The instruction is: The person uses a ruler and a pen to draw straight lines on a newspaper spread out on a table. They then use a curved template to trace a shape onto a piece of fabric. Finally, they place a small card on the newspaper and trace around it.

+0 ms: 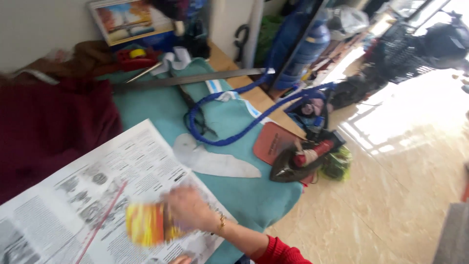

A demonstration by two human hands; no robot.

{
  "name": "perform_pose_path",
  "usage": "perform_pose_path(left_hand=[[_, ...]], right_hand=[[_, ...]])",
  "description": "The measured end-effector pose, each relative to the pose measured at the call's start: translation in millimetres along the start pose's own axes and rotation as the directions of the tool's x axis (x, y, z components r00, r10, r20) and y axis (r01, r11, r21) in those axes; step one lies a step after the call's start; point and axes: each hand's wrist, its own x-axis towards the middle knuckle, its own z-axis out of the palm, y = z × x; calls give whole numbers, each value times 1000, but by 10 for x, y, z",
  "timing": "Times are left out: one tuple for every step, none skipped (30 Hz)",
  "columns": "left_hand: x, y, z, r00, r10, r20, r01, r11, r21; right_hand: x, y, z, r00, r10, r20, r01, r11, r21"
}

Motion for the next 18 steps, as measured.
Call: perform_pose_path(left_hand=[[146, -7, -35, 1000, -24, 12, 25, 1000, -20], [-42, 331, -179, 998, -56, -9, 56, 998, -37], [-219, 662, -328, 801, 108, -589, -34, 990, 136], [-463, 1017, -421, 304, 308, -901, 25, 943, 331], [-507, 1340, -747, 301, 273, -914, 70, 949, 306], [-651, 1686, -1109, 136, 424, -895, 83, 896, 437], [-916, 2056, -1465, -22, 566, -824, 124, 820, 559], [-981, 2208, -1487, -18, 545, -838, 163, 829, 535], [-1046, 2356, -1513, 39, 449, -892, 45, 891, 451], [-1098, 2507, -1538, 99, 347, -933, -68, 937, 342], [-1122, 2556, -1529, 90, 317, -944, -28, 949, 315], [-1164, 2620, -1499, 182, 210, -961, -53, 978, 203], [-1221, 2676, -1469, 268, 98, -958, -73, 994, 81], [-1330, 2440, -1375, 233, 42, -972, -10, 999, 41], [-1484, 2193, -1271, 102, -184, -978, -18, 982, -186], [-1635, 1924, -1193, -36, -392, -919, -74, 918, -389], [-2098, 1611, -1173, -96, -423, -901, -46, 906, -421], [-2529, 1313, -1091, -411, -487, -771, 64, 828, -557]], right_hand=[[118, 81, 123, 971, -31, -238, -23, 975, -223], [100, -50, -107, 973, -62, -220, 15, 978, -209], [91, -175, -332, 980, -103, -172, 106, 994, 9], [47, -327, -531, 981, -152, -119, 177, 954, 240], [-34, -413, -496, 978, -183, -94, 202, 942, 269], [-123, -478, -478, 936, -351, 11, 317, 859, 403], [-215, -538, -468, 851, -517, 89, 395, 743, 540], [-304, -623, -381, 831, -547, 104, 404, 721, 564], [-404, -711, -298, 811, -562, 163, 386, 723, 573], [-512, -788, -226, 785, -578, 224, 368, 726, 581], [-539, -814, -158, 756, -609, 240, 375, 704, 604], [-571, -844, -88, 809, -501, 308, 177, 707, 685], [-608, -890, -13, 830, -387, 401, -33, 684, 729], [-643, -861, -36, 783, -451, 428, -24, 666, 746], [-641, -845, -46, 828, -361, 429, -18, 747, 664], [-573, -825, -67, 873, -267, 408, -13, 824, 567], [-554, -714, 13, 837, -327, 439, 15, 815, 580], [-552, -565, 93, 886, -182, 426, -70, 856, 512]])
